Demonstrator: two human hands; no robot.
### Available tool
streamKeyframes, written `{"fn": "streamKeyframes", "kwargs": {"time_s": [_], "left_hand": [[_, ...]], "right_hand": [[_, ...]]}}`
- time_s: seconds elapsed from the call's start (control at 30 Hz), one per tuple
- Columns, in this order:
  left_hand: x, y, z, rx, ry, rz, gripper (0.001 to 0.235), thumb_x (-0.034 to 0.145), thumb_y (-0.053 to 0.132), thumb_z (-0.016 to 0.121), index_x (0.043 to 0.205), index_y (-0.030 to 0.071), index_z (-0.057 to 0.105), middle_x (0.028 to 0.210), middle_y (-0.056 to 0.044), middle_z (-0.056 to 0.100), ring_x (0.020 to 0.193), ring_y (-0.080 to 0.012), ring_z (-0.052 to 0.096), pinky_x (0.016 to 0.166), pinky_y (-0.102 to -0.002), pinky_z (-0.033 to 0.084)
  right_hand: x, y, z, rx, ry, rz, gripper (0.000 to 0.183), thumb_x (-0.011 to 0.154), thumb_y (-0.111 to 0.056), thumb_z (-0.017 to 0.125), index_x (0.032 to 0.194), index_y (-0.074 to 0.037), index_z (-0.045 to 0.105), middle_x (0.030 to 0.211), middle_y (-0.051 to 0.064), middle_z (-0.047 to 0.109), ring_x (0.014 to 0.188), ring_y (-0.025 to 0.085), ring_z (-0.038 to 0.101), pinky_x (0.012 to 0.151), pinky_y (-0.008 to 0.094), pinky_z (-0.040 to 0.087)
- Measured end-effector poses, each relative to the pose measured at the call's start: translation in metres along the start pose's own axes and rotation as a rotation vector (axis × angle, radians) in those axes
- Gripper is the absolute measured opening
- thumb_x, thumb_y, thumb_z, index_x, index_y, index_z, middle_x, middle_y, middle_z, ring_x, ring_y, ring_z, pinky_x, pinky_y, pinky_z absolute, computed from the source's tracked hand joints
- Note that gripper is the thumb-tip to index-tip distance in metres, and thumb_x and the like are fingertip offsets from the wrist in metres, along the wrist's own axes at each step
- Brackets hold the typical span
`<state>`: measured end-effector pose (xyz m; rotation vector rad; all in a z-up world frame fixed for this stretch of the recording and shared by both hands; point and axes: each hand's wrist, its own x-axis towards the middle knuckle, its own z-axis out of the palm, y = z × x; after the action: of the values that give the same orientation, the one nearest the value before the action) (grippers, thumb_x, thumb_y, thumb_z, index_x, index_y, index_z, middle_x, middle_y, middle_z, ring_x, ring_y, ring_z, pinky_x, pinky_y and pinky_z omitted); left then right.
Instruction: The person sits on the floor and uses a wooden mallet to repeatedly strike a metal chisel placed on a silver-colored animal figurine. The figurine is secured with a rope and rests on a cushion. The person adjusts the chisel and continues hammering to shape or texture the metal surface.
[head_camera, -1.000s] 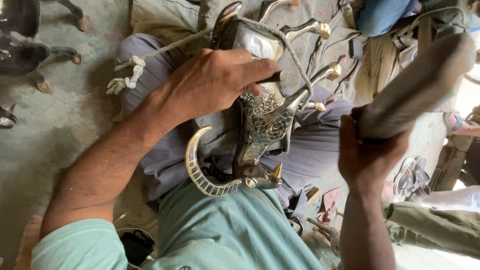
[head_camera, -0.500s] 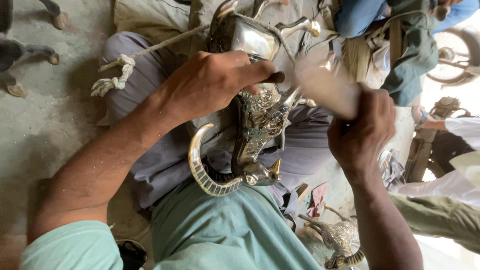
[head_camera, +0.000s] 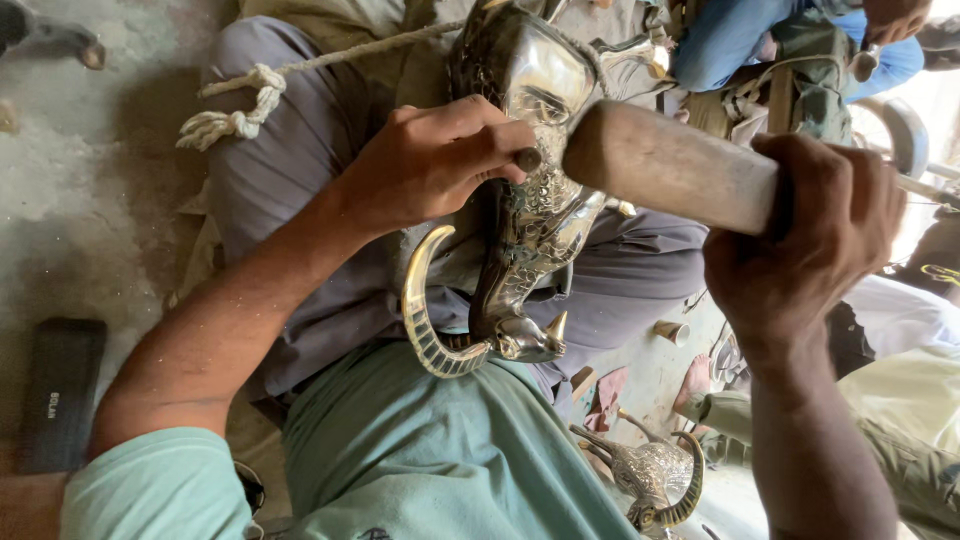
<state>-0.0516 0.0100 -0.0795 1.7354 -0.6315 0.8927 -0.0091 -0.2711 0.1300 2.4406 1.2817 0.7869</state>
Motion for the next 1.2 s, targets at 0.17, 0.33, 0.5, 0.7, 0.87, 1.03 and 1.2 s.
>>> {"fn": "streamKeyframes", "kwargs": {"time_s": [0.17, 0.33, 0.5, 0.7, 0.87, 1.03, 1.2], "left_hand": [[0.004, 0.002, 0.003, 0.014, 0.035, -0.004, 0.049, 0.104, 0.017, 0.081, 0.139, 0.016, 0.048, 0.106, -0.005, 0.068, 0.083, -0.0207, 0.072, 0.068, -0.032, 0.060], [0.001, 0.003, 0.002, -0.037, 0.042, -0.018, 0.046, 0.103, 0.014, 0.080, 0.139, 0.017, 0.051, 0.104, -0.003, 0.069, 0.086, -0.0211, 0.073, 0.071, -0.034, 0.060], [-0.004, 0.006, 0.008, -0.036, 0.104, -0.043, 0.038, 0.102, 0.008, 0.076, 0.133, 0.016, 0.056, 0.108, -0.005, 0.069, 0.086, -0.0186, 0.074, 0.073, -0.030, 0.064], [-0.005, 0.016, 0.014, -0.065, 0.191, -0.138, 0.033, 0.099, 0.016, 0.080, 0.126, 0.013, 0.060, 0.105, -0.007, 0.068, 0.085, -0.0204, 0.073, 0.071, -0.034, 0.062], [-0.015, 0.020, 0.025, -0.087, 0.372, -0.155, 0.026, 0.105, 0.015, 0.078, 0.121, 0.012, 0.057, 0.108, -0.006, 0.068, 0.090, -0.0203, 0.074, 0.075, -0.034, 0.063], [-0.022, 0.020, 0.032, -0.051, 0.371, -0.280, 0.029, 0.100, 0.016, 0.081, 0.115, 0.007, 0.058, 0.102, -0.009, 0.067, 0.079, -0.0204, 0.069, 0.066, -0.036, 0.057], [-0.026, 0.022, 0.034, -0.078, 0.376, -0.235, 0.022, 0.102, 0.013, 0.077, 0.114, 0.010, 0.059, 0.104, -0.007, 0.067, 0.087, -0.0195, 0.073, 0.070, -0.032, 0.060]], "right_hand": [[0.007, 0.009, -0.006, 0.180, -0.123, 0.078, 0.019, 0.100, -0.001, 0.062, 0.119, -0.003, 0.057, 0.098, 0.008, 0.060, 0.085, 0.016, 0.055, 0.073, 0.030, 0.044], [0.029, 0.004, -0.007, -0.059, -0.060, -0.075, 0.017, 0.101, 0.000, 0.073, 0.112, -0.006, 0.060, 0.089, 0.008, 0.058, 0.085, 0.021, 0.055, 0.077, 0.037, 0.045], [0.058, -0.022, -0.010, -0.122, -0.054, -0.159, 0.016, 0.099, -0.002, 0.076, 0.107, -0.008, 0.063, 0.086, 0.006, 0.056, 0.078, 0.022, 0.051, 0.077, 0.040, 0.041], [0.087, -0.035, -0.023, -0.452, -0.050, -0.328, 0.012, 0.096, -0.013, 0.072, 0.095, -0.014, 0.060, 0.082, 0.002, 0.059, 0.069, 0.017, 0.054, 0.064, 0.036, 0.047], [0.085, -0.029, -0.023, 0.457, -0.191, -0.005, 0.013, 0.106, -0.001, 0.063, 0.115, 0.005, 0.057, 0.097, 0.012, 0.063, 0.079, 0.018, 0.060, 0.068, 0.033, 0.048], [0.080, -0.017, -0.012, 0.056, -0.140, -0.175, 0.010, 0.105, -0.003, 0.062, 0.114, 0.001, 0.059, 0.096, 0.009, 0.061, 0.079, 0.016, 0.057, 0.069, 0.031, 0.046], [0.083, -0.015, -0.009, -0.013, -0.139, -0.227, 0.008, 0.105, -0.005, 0.061, 0.113, -0.004, 0.060, 0.094, 0.006, 0.060, 0.079, 0.015, 0.055, 0.071, 0.030, 0.044]]}}
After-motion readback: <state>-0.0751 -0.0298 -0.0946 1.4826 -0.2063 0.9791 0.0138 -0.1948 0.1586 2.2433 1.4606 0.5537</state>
